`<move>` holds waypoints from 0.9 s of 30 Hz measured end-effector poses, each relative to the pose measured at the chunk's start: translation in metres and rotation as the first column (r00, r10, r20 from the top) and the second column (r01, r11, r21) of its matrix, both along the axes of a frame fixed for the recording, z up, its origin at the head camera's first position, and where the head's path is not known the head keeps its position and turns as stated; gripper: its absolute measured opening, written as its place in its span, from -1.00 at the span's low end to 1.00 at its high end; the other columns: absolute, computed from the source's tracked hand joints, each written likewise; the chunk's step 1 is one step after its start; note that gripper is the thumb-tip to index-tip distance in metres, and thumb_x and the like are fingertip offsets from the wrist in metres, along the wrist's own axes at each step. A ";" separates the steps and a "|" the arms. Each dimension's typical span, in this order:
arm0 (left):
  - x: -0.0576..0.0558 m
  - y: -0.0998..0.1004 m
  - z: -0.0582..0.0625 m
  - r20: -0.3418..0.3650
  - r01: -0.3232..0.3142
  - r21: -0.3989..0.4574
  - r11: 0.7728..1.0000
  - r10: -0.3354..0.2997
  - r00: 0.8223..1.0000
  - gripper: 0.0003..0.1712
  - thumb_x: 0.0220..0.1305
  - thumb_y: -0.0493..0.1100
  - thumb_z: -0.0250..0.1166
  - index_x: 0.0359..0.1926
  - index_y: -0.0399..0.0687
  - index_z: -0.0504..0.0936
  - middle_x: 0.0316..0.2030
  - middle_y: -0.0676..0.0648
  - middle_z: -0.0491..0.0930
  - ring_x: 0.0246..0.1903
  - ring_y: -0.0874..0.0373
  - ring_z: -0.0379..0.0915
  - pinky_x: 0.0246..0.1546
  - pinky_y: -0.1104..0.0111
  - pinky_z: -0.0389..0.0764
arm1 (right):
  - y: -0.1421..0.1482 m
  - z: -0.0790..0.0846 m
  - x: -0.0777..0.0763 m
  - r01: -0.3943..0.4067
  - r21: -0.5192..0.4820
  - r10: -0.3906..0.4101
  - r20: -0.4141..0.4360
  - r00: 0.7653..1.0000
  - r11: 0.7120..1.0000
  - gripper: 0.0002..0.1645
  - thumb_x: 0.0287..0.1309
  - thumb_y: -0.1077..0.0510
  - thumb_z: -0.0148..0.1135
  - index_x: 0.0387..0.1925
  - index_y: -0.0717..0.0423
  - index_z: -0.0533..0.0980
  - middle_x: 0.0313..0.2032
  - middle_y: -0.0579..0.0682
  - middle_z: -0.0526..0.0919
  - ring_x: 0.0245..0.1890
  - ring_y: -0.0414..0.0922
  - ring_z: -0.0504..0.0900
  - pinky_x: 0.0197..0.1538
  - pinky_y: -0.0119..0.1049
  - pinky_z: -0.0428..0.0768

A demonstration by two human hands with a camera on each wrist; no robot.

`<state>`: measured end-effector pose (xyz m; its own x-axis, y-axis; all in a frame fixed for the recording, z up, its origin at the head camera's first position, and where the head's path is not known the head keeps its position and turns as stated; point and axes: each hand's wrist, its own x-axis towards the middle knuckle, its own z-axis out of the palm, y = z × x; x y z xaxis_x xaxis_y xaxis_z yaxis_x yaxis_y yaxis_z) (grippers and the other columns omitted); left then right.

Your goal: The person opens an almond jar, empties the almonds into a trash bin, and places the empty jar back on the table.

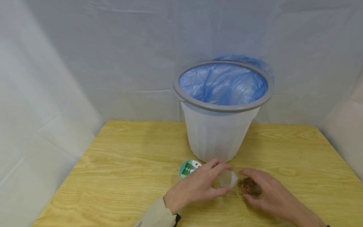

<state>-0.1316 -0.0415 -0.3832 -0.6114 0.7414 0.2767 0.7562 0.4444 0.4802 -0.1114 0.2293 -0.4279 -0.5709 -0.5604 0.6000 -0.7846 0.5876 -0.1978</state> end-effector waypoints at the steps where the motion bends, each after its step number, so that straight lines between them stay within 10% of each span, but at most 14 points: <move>1: 0.000 0.000 0.000 0.001 -0.002 0.000 1.000 0.002 1.000 -0.46 0.46 0.09 0.26 0.35 0.04 0.45 0.16 0.03 0.53 0.04 0.29 0.55 0.05 0.58 0.54 | 0.000 0.000 0.000 -0.005 -0.003 0.005 -0.005 1.000 1.000 -0.33 0.39 -0.32 -0.05 0.18 0.06 0.54 0.01 -0.07 0.71 -0.08 -0.10 0.72 0.23 -0.68 0.40; 27: -0.001 0.002 0.002 -0.042 0.062 -0.019 0.998 -0.062 0.997 -0.40 0.31 -0.08 0.42 0.34 0.09 0.48 0.24 0.06 0.48 0.20 0.28 0.47 0.23 0.58 0.44 | 0.000 -0.001 -0.001 -0.011 -0.029 0.011 -0.010 1.000 1.000 -0.30 0.38 -0.35 0.00 0.19 0.09 0.54 0.03 -0.05 0.71 -0.05 -0.08 0.71 0.32 -0.69 0.31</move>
<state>-0.1331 -0.0395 -0.3810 -0.5521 0.7825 0.2881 0.8022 0.4043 0.4393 -0.1125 0.2291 -0.4292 -0.5589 -0.5485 0.6219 -0.7928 0.5732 -0.2070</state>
